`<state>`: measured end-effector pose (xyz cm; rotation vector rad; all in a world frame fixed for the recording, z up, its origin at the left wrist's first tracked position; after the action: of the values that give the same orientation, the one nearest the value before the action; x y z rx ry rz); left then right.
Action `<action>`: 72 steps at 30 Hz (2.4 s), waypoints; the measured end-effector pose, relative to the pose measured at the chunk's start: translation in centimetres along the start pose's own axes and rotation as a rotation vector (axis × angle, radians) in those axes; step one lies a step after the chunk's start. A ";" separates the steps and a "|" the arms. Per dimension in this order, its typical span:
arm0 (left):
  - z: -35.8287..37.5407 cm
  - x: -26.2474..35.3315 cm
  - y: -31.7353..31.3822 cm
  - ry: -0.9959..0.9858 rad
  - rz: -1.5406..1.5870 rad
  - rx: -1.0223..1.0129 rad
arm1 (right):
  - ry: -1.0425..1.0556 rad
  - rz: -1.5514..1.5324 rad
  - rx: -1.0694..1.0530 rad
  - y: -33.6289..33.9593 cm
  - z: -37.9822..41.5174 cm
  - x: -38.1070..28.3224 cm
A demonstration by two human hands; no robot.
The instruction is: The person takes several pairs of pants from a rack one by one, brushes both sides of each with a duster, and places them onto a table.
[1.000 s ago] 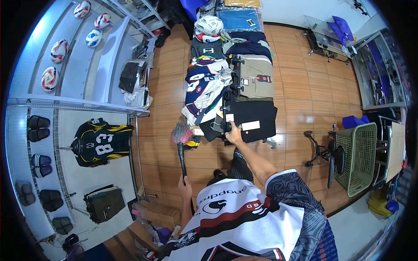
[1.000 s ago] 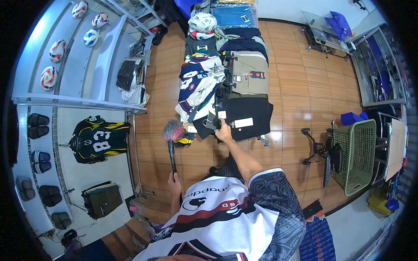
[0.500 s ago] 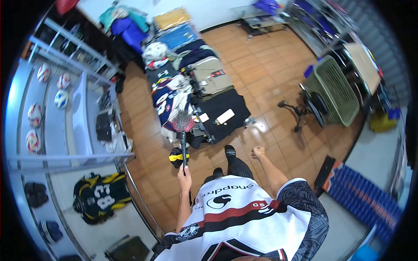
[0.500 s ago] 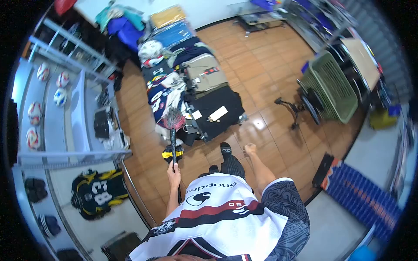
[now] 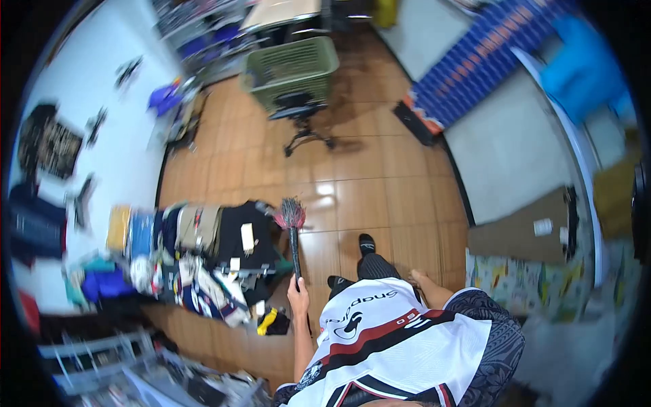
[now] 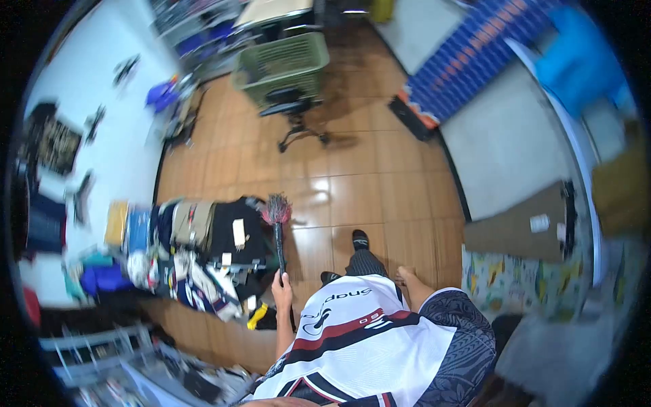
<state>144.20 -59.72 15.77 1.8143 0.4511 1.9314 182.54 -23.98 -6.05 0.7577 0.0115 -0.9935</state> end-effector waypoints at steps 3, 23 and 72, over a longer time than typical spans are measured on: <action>1.8 3.7 -5.9 -0.053 -0.028 -0.204 | -0.058 -0.009 -0.009 7.7 -1.1 5.2; 11.6 21.3 -41.8 -0.302 -0.020 -0.785 | 0.493 -0.013 1.374 73.7 -13.5 -25.2; 9.2 29.9 -43.1 -0.747 0.065 -0.654 | 1.121 -0.689 0.289 54.9 25.9 -38.6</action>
<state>156.68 -8.01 19.25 1.8957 -0.4395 1.0871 193.94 7.27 57.71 1.5569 1.1848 -1.0924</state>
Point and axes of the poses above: each hand's wrist, its own z-axis away from the middle knuckle, its own y-axis out of the back of the hand, x = y × z, the point moved 8 cm from there along -z, towards the middle knuckle, and after that the axes turned 15 degrees about x, right-handed, at the moved point
